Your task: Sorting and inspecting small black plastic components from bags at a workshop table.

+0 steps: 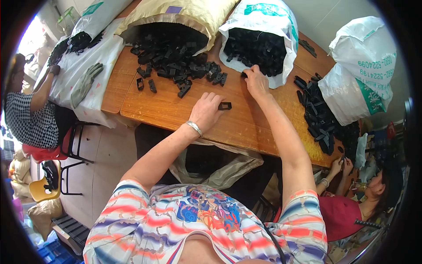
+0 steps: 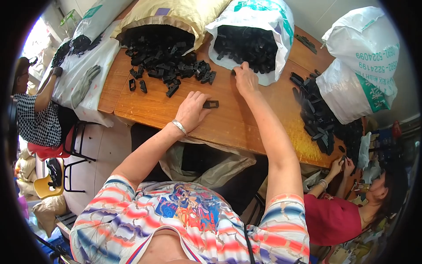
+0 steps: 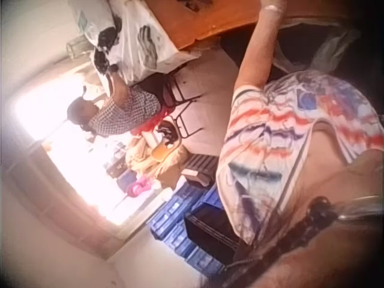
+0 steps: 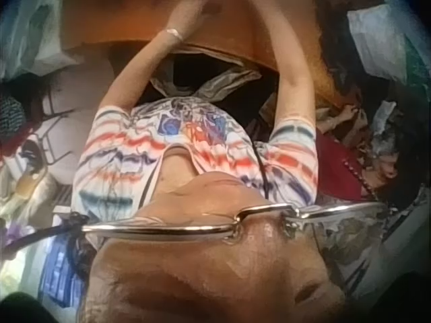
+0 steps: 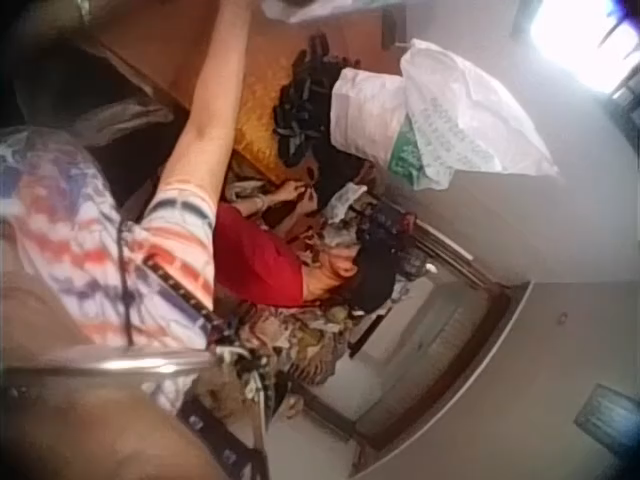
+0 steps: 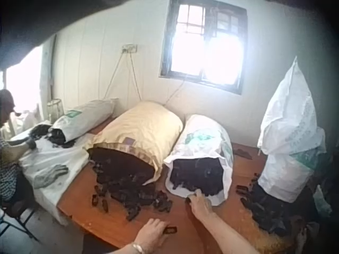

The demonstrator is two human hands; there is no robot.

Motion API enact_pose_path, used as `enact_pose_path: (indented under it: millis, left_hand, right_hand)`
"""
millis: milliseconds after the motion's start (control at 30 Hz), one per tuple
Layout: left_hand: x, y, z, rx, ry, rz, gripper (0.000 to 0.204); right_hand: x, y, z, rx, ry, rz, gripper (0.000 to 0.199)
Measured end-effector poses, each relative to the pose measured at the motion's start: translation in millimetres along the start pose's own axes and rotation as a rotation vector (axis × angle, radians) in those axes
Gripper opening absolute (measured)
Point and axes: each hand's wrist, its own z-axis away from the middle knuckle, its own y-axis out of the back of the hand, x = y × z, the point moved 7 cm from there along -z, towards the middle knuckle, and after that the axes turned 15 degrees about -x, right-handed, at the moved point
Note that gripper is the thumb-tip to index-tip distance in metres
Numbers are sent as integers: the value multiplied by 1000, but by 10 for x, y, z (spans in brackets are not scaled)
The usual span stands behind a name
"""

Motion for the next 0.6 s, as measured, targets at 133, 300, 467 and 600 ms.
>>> enact_pose_path:
  millis: [133,300,467,600]
  left_hand:
    - [-18,-19,16,-43,73,41,45]
    - [251,-167,76,-90,-17,165,48]
    - [288,-231,114,-99,-33,254,42]
    - [193,-158,-57,-37,-16,90,38]
  right_hand:
    - [108,25,-24,-15,-20,22,17]
    - [109,94,138,-82,-67,26,19]
    - [-49,100,709,-116,15,-226,22]
    - [-104,87,1023,-129,-14,-249,23]
